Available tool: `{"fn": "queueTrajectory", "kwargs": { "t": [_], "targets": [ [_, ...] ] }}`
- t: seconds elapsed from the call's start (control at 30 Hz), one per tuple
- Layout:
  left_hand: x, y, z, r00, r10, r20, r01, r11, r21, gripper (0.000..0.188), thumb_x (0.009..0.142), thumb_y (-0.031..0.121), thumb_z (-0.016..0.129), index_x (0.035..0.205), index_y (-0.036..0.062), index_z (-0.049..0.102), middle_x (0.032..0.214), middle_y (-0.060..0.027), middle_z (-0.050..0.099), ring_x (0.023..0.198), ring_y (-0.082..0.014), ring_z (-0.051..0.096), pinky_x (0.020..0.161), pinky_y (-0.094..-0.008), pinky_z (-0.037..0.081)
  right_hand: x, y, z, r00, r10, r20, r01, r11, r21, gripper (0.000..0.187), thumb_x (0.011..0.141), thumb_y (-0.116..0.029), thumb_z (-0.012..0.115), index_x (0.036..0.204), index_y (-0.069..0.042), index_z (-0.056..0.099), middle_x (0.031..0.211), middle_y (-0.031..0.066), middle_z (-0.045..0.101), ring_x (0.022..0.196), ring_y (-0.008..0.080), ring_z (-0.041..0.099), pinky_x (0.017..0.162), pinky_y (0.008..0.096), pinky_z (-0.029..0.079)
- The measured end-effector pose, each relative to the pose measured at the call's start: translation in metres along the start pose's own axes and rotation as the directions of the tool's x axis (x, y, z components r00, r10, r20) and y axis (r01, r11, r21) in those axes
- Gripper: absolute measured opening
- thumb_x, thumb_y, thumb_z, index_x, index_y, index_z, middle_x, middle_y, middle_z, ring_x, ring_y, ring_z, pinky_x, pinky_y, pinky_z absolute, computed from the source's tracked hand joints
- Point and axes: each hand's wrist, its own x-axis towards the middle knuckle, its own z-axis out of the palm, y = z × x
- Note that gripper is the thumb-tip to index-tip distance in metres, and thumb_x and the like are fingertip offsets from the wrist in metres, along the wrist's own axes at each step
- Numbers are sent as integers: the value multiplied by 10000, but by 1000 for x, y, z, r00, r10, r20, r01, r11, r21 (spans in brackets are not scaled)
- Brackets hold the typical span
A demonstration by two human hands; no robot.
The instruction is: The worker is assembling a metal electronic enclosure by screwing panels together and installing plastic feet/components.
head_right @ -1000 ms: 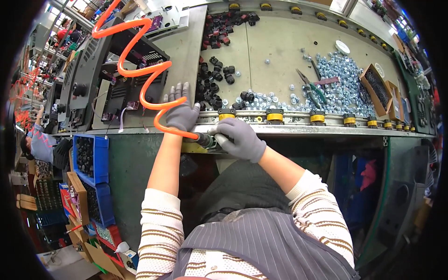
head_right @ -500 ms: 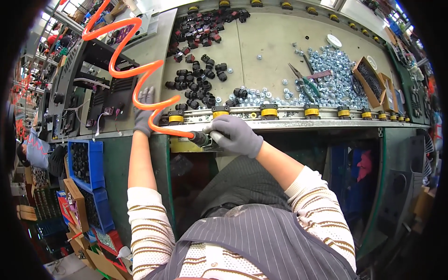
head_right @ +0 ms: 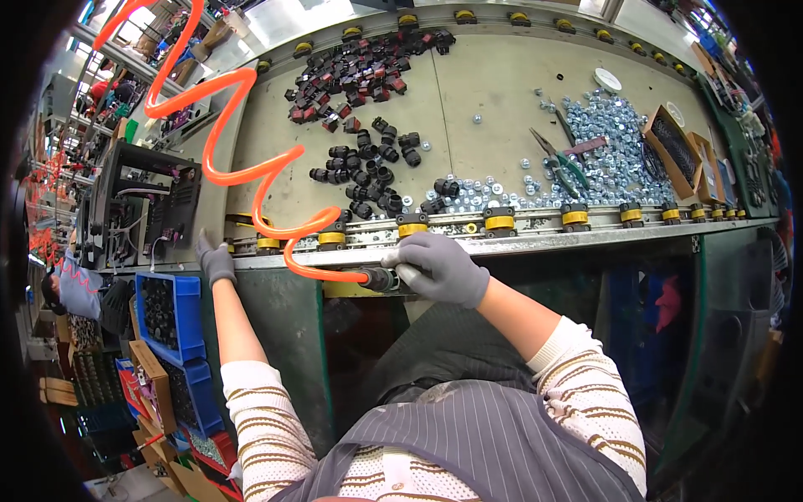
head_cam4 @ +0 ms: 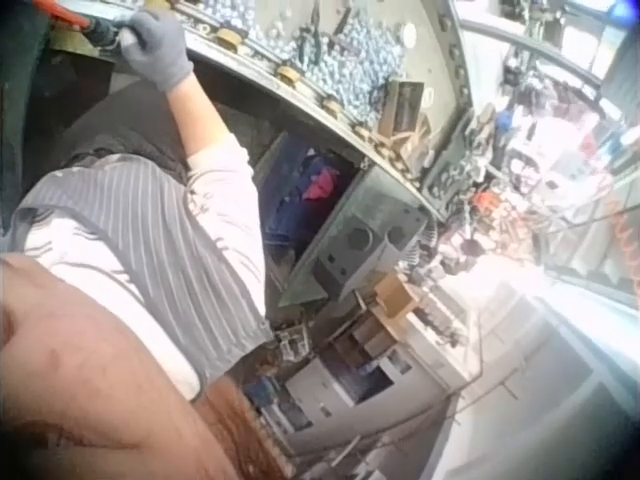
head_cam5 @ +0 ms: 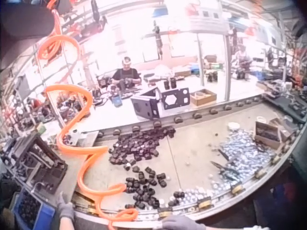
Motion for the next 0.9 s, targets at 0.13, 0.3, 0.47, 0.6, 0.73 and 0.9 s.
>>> {"fn": "queueTrajectory", "kwargs": {
  "t": [0.13,0.3,0.47,0.6,0.73,0.9],
  "targets": [
    [-17,-8,-18,988,-138,-69,100,913,-395,570,815,-6,536,1362,55,388,1375,-161,419,1240,-295,431,1062,-348,303,2,0,2,999,-26,-32,26,1000,0,207,741,7,582,938,-35,627,868,112,627,820,276,617,727,349,498],
    [-62,-19,-51,992,-69,110,128,651,-749,527,889,-2,500,1390,13,337,1428,-135,366,1310,-233,355,1077,-322,273,1,5,5,992,-87,-94,87,996,-11,198,758,-13,585,948,-44,635,849,112,612,792,278,605,700,342,489],
    [-130,42,-68,930,179,320,14,855,-518,625,852,271,641,1360,9,390,1362,-147,434,1275,-239,388,1076,-339,269,4,4,4,994,-62,-91,59,998,-32,179,765,-34,589,939,-44,630,827,125,602,796,299,595,691,362,481],
    [-158,120,-60,807,457,374,-291,859,-422,732,782,369,671,1366,34,385,1373,-177,411,1306,-310,342,1096,-396,226,-6,16,3,997,-25,-70,23,1000,-21,169,796,-116,579,945,-57,633,826,133,606,798,304,596,709,380,482],
    [-165,141,-33,723,601,342,-649,760,35,816,634,335,741,1345,125,402,1343,-145,443,1295,-321,345,1083,-443,229,-19,16,-25,995,5,-97,-19,990,-137,202,787,-139,608,970,-56,627,871,116,613,823,287,605,747,363,488],
    [-156,124,-26,789,516,332,-566,821,69,689,607,235,739,1240,140,484,1248,-127,494,1241,-322,385,1046,-425,289,-98,12,-165,913,-66,-403,-262,661,-703,255,730,-199,660,975,-128,657,935,138,620,883,321,595,843,391,469]
  ]
}}
